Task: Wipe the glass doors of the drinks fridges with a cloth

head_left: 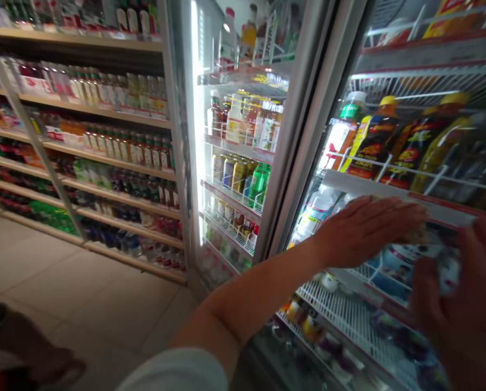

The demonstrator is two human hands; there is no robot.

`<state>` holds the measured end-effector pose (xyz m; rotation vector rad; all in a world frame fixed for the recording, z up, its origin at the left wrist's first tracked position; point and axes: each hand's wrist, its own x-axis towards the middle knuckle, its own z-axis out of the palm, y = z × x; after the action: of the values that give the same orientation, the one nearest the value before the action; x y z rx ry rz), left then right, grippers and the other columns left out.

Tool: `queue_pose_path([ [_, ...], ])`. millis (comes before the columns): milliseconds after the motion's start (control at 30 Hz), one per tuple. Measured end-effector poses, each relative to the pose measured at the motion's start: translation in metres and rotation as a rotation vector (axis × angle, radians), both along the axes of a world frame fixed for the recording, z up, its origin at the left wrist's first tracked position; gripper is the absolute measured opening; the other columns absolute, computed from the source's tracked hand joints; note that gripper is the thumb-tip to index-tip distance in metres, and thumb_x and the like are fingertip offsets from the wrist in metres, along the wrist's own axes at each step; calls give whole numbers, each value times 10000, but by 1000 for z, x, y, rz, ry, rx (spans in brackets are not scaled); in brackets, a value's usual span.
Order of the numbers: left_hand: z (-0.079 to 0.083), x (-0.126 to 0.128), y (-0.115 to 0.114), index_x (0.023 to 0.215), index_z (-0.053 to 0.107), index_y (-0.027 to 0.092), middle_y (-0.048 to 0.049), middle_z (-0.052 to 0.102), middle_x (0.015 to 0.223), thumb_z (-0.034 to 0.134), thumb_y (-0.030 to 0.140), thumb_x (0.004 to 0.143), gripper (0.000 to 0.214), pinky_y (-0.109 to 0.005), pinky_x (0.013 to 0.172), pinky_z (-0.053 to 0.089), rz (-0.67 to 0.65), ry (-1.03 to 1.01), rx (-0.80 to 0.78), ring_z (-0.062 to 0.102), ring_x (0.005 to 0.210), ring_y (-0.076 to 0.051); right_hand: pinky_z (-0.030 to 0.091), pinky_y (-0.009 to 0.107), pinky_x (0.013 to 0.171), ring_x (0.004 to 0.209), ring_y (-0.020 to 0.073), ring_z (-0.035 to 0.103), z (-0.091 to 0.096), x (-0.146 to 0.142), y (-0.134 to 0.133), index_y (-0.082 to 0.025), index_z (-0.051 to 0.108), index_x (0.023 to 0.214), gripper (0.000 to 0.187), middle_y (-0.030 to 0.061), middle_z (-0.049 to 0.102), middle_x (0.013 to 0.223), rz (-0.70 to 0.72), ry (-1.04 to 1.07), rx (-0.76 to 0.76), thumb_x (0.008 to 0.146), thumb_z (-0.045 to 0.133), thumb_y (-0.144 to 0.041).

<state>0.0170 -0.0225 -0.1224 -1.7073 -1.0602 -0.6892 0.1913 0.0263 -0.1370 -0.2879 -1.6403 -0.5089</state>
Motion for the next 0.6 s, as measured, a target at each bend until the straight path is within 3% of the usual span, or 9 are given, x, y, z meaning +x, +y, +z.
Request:
queue_pose_path([
  [100, -11, 0, 1, 1469, 501, 105, -25, 402, 1600, 216, 289, 1094, 506, -332, 1287, 189, 22, -19, -50, 71, 1550, -143, 304, 527, 1250, 1482, 318, 373, -1, -30, 1, -162, 259, 1624, 685, 154, 358, 1595, 90, -199, 14, 1006, 485, -350],
  [167, -25, -3, 0, 1464, 480, 39, -94, 363, 1618, 213, 320, 1090, 538, -315, 1276, 242, 43, -126, -5, 38, 1552, -169, 263, 504, 1265, 1488, 296, 366, -6, -39, -1, -134, 204, 1633, 687, 162, 322, 1609, 61, -254, -18, 1021, 444, -335],
  [233, -49, -11, -6, 1478, 436, -8, -167, 311, 1631, 256, 396, 1090, 589, -338, 1270, 278, 71, -236, 90, 57, 1558, -232, 200, 485, 1280, 1497, 280, 352, -16, -43, -3, -185, 264, 1621, 637, 121, 330, 1612, -23, -313, -21, 1028, 459, -313],
  [300, -79, -21, -18, 1503, 411, 20, -187, 316, 1625, 303, 526, 1079, 670, -414, 1282, 254, 141, -255, 187, 123, 1558, -287, 106, 481, 1293, 1496, 260, 356, -30, -43, -5, -273, 405, 1560, 539, 49, 375, 1596, -98, -363, -13, 1028, 491, -260],
  [433, -130, -43, -51, 1615, 247, 138, -149, 288, 1647, 467, 421, 1066, 656, -489, 1294, 152, 341, -343, 258, 159, 1558, -289, -42, 480, 1294, 1485, 219, 377, -54, -28, -7, -289, 538, 1454, 435, -29, 523, 1489, -113, -351, 1, 1032, 503, -189],
  [500, -138, -52, -61, 1636, 167, 148, -173, 246, 1658, 462, 392, 1067, 685, -510, 1275, 195, 376, -464, 250, 161, 1558, -304, -84, 469, 1289, 1503, 220, 341, -61, -18, -7, -260, 538, 1456, 427, -31, 551, 1462, -126, -357, -13, 1034, 512, -198],
  [600, -130, -62, -60, 1643, 84, 163, -196, 234, 1655, 414, 453, 1073, 720, -507, 1256, 238, 345, -580, 191, 189, 1552, -300, -15, 434, 1303, 1521, 247, 298, -72, -11, -5, -190, 521, 1476, 469, 10, 506, 1504, -149, -378, -28, 1021, 573, -291],
])
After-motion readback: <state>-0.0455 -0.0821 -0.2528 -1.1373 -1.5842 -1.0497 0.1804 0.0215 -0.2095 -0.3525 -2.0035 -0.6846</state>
